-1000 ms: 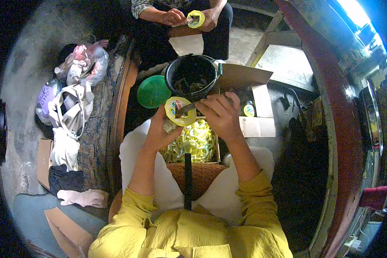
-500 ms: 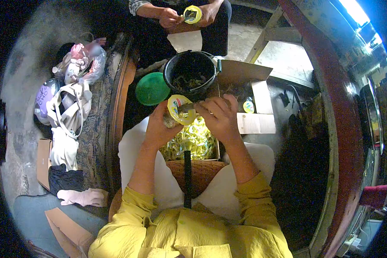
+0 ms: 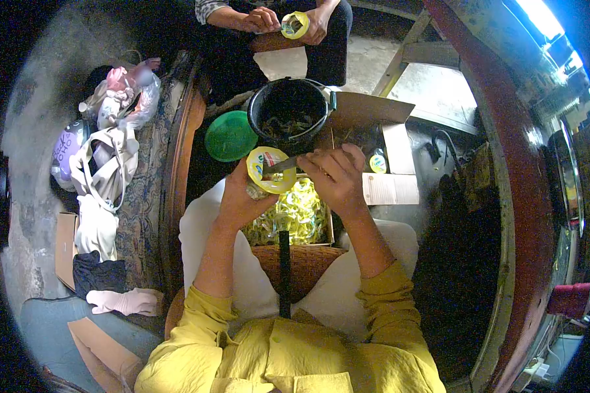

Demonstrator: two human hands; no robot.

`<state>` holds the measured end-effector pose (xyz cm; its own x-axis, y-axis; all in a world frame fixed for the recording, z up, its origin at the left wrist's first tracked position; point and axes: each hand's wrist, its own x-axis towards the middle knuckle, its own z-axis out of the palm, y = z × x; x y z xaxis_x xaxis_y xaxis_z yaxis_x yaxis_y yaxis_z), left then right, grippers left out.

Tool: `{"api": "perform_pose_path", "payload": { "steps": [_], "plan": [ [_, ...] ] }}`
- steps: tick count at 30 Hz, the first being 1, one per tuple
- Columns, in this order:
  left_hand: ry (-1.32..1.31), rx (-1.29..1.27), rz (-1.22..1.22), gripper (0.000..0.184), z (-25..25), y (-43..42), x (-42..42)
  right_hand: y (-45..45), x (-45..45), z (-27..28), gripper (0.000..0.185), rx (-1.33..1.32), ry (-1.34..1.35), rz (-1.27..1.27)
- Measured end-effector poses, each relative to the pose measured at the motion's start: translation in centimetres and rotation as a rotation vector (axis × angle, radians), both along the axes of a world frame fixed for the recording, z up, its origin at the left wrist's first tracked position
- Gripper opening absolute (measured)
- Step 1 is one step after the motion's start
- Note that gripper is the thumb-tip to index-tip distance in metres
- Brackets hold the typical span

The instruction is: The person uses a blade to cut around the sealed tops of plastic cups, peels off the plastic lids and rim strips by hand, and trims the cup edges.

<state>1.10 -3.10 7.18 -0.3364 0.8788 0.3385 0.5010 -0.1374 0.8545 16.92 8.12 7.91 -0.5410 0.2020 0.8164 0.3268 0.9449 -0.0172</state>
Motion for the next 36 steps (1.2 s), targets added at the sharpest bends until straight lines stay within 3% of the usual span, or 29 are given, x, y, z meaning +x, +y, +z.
{"api": "perform_pose_path", "payload": {
  "steps": [10, 19, 31, 34, 36],
  "plan": [
    [-0.093, -0.039, -0.044, 0.050, -0.2, 0.1, 0.2, -0.4, 0.1, 0.0, 0.019, 0.002, -0.006, 0.007],
    [-0.182, -0.115, -0.146, 0.060, -0.2, -0.2, 0.4, -0.7, 0.1, 0.1, 0.040, -0.044, -0.034, -0.020],
    [-0.535, -0.202, -0.269, 0.060, -0.9, -0.5, 0.5, -0.6, 0.0, 0.0, 0.043, -0.066, 0.009, 0.047],
    [-0.421, -0.215, -0.328, 0.059, -1.1, -0.6, 0.7, -0.3, 0.3, -0.2, 0.042, -0.101, 0.016, 0.059],
    [-0.502, -0.210, -0.350, 0.058, -1.1, -0.8, 0.8, -0.3, 0.3, -0.4, 0.041, -0.077, 0.018, 0.066]
  ]
}}
